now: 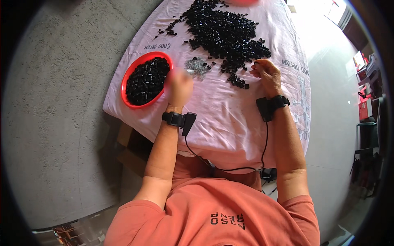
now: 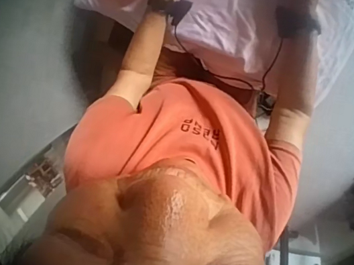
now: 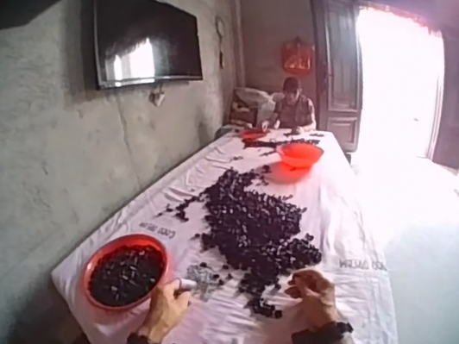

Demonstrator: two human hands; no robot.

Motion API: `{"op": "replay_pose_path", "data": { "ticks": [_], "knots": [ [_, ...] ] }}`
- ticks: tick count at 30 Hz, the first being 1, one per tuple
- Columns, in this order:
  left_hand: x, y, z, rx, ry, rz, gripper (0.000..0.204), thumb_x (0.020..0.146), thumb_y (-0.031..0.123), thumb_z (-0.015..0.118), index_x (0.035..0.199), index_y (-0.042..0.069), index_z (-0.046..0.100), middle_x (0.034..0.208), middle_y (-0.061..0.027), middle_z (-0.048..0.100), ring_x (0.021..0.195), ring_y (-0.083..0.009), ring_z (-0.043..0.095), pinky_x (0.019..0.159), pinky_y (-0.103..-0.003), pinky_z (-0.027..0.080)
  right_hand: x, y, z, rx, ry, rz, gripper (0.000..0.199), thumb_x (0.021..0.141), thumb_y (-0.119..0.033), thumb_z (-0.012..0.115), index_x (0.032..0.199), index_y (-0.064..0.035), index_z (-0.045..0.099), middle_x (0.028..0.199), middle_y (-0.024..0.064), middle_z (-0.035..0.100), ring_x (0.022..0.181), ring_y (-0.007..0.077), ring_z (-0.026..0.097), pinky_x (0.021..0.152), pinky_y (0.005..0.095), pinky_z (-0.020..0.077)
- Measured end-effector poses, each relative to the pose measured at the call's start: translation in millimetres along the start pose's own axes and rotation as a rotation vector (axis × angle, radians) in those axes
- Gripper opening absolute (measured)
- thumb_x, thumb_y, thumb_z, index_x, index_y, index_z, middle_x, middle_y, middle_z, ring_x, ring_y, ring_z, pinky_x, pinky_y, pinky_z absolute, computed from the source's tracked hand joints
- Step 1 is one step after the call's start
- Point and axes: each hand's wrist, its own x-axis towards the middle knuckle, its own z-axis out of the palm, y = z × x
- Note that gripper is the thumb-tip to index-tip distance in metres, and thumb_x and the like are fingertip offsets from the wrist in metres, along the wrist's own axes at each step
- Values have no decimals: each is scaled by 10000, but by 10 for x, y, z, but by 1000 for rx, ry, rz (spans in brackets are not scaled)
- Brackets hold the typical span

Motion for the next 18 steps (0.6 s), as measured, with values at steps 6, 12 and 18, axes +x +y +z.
{"op": "replay_pose_path", "data": {
  "ticks": [6,12,18],
  "knots": [
    [14,-88,79,166,53,199,125,829,69,661,928,12,712,698,-78,686,640,-122,644,608,-300,504,9,8,73,-115,-12,30,140,957,-74,634,1078,-25,685,931,74,715,781,145,708,689,250,565],
    [26,-87,88,203,34,282,153,802,67,678,943,26,722,762,-105,711,685,-172,682,657,-302,519,-173,-206,404,41,-158,126,142,954,-96,645,1072,-35,695,915,73,729,757,122,694,687,246,564],
    [11,-26,102,162,-21,174,133,746,65,708,866,15,683,822,-152,678,746,-301,677,692,-387,535,-266,-309,602,136,-34,216,151,957,-101,642,1072,-16,691,920,91,726,740,144,704,680,245,568]
  ]
}}
